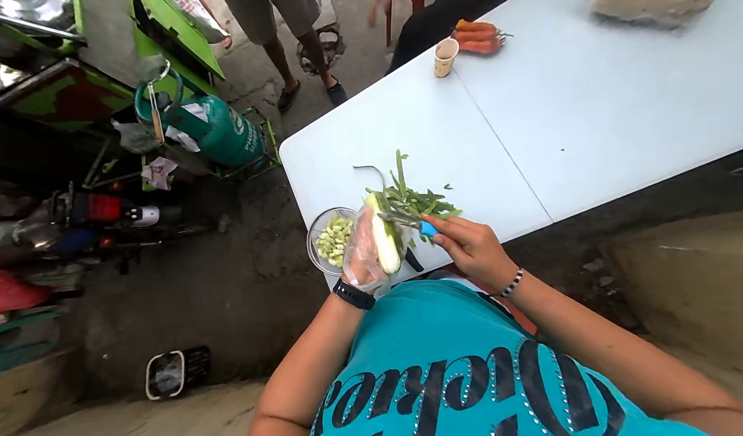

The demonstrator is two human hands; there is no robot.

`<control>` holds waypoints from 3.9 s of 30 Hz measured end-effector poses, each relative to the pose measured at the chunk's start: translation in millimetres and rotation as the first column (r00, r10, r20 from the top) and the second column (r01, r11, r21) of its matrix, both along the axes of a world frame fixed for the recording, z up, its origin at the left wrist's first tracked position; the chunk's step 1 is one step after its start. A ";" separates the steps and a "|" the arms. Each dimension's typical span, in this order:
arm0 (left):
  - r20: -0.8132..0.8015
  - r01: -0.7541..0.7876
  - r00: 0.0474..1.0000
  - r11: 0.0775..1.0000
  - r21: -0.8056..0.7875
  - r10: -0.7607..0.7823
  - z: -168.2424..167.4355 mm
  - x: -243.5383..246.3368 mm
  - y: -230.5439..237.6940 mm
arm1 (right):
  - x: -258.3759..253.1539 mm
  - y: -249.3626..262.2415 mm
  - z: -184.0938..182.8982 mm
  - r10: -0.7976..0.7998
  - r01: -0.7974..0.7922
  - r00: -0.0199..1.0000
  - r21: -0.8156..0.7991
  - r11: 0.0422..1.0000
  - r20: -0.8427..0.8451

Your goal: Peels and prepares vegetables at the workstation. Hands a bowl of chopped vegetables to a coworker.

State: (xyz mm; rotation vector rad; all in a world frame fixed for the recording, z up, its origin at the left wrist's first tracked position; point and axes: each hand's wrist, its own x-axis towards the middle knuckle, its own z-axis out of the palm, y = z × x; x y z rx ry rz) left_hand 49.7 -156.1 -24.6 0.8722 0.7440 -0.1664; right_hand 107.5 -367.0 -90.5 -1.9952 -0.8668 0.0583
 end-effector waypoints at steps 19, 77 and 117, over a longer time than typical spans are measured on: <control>0.060 -0.006 0.998 1.000 -0.001 0.006 -8.0 -0.2 3.3 | -15.7 1.2 2.4 0.009 -0.010 0.997 0.008 1.000 0.082; 0.096 0.160 0.976 0.942 0.294 -0.195 -29.2 -21.9 15.4 | 3.4 8.9 -7.5 -0.044 0.037 0.991 -0.055 0.998 -0.127; 0.225 0.102 0.969 0.994 0.027 -0.106 -22.3 -36.9 13.2 | 2.8 -3.9 -22.1 -0.090 0.123 0.621 -0.017 0.992 -0.779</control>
